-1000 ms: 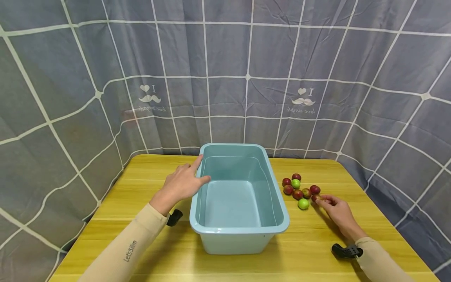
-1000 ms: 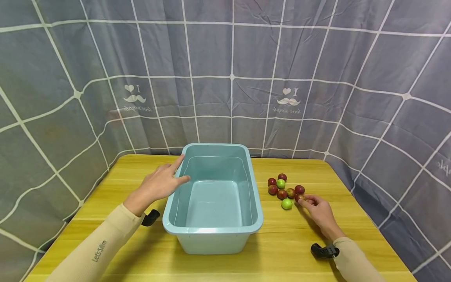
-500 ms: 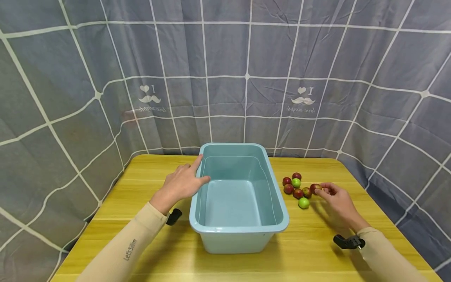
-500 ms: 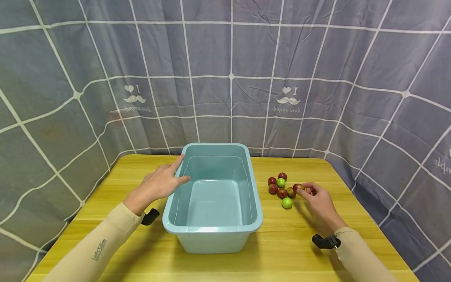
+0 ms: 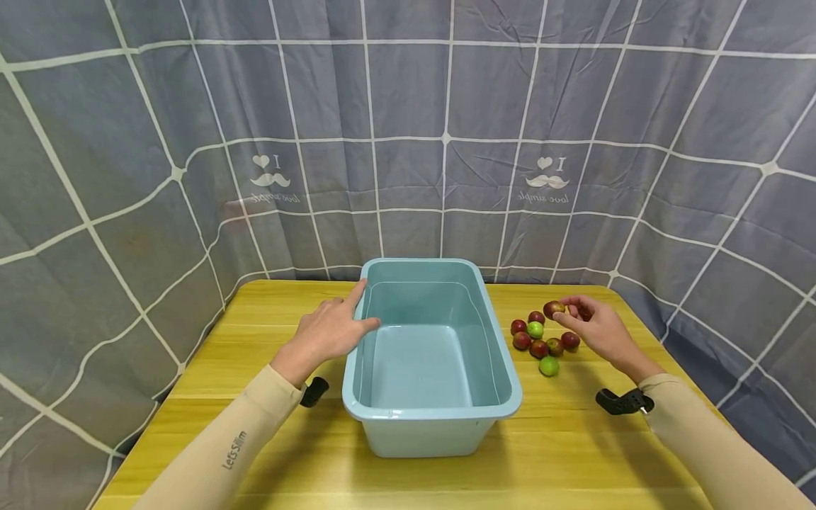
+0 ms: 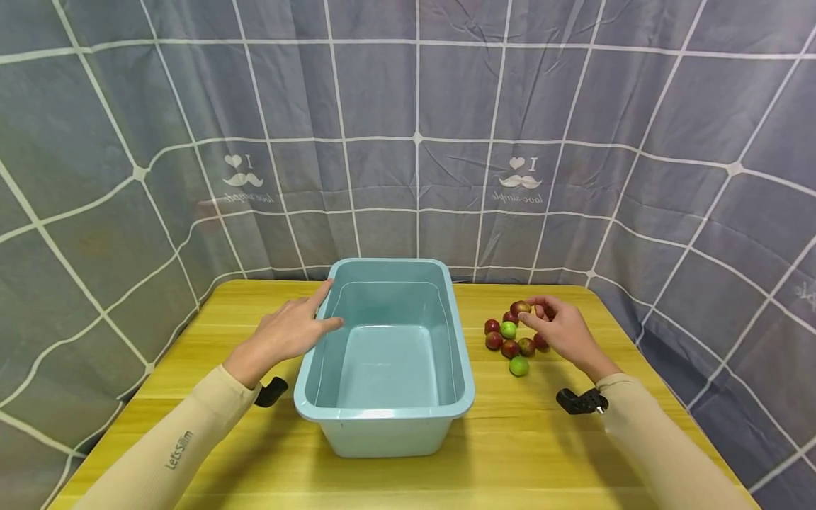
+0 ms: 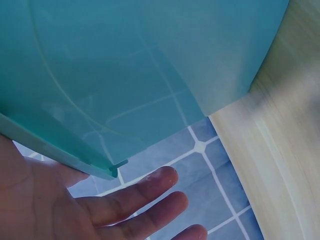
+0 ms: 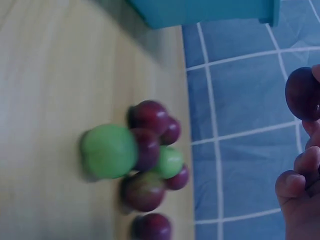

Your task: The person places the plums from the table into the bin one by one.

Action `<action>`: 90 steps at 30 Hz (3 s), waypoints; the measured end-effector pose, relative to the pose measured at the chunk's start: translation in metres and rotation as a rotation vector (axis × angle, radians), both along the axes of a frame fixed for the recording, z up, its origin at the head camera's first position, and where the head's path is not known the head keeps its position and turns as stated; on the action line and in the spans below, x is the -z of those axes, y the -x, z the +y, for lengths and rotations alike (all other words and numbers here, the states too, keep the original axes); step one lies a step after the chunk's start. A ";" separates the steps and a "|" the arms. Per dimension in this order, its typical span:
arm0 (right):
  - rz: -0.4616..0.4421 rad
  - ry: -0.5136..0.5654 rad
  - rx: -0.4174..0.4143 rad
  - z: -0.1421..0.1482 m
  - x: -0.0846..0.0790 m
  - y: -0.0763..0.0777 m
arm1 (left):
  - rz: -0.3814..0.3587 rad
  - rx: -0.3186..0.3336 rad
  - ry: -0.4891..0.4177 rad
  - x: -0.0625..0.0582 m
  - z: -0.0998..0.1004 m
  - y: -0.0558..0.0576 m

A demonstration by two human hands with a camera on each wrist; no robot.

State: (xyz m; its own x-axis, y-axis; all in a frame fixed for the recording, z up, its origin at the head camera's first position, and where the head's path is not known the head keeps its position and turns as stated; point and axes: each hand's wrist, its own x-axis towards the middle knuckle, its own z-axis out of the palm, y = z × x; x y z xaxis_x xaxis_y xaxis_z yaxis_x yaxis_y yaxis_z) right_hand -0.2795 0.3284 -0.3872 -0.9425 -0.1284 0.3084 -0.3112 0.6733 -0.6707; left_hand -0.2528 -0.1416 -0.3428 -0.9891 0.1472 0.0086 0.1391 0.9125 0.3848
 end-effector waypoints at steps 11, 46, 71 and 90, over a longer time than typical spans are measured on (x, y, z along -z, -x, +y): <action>0.045 -0.045 -0.120 -0.027 -0.044 0.014 | -0.007 0.000 -0.002 0.000 0.000 -0.001; 0.059 -0.183 -0.266 -0.099 -0.129 0.044 | -0.038 -0.014 -0.001 -0.001 -0.002 -0.002; -0.035 -0.245 -0.397 -0.166 -0.132 0.069 | -0.032 -0.023 0.016 0.000 -0.001 -0.002; -0.132 -0.362 -0.517 -0.216 -0.120 0.083 | -0.033 -0.026 0.009 -0.001 0.000 -0.003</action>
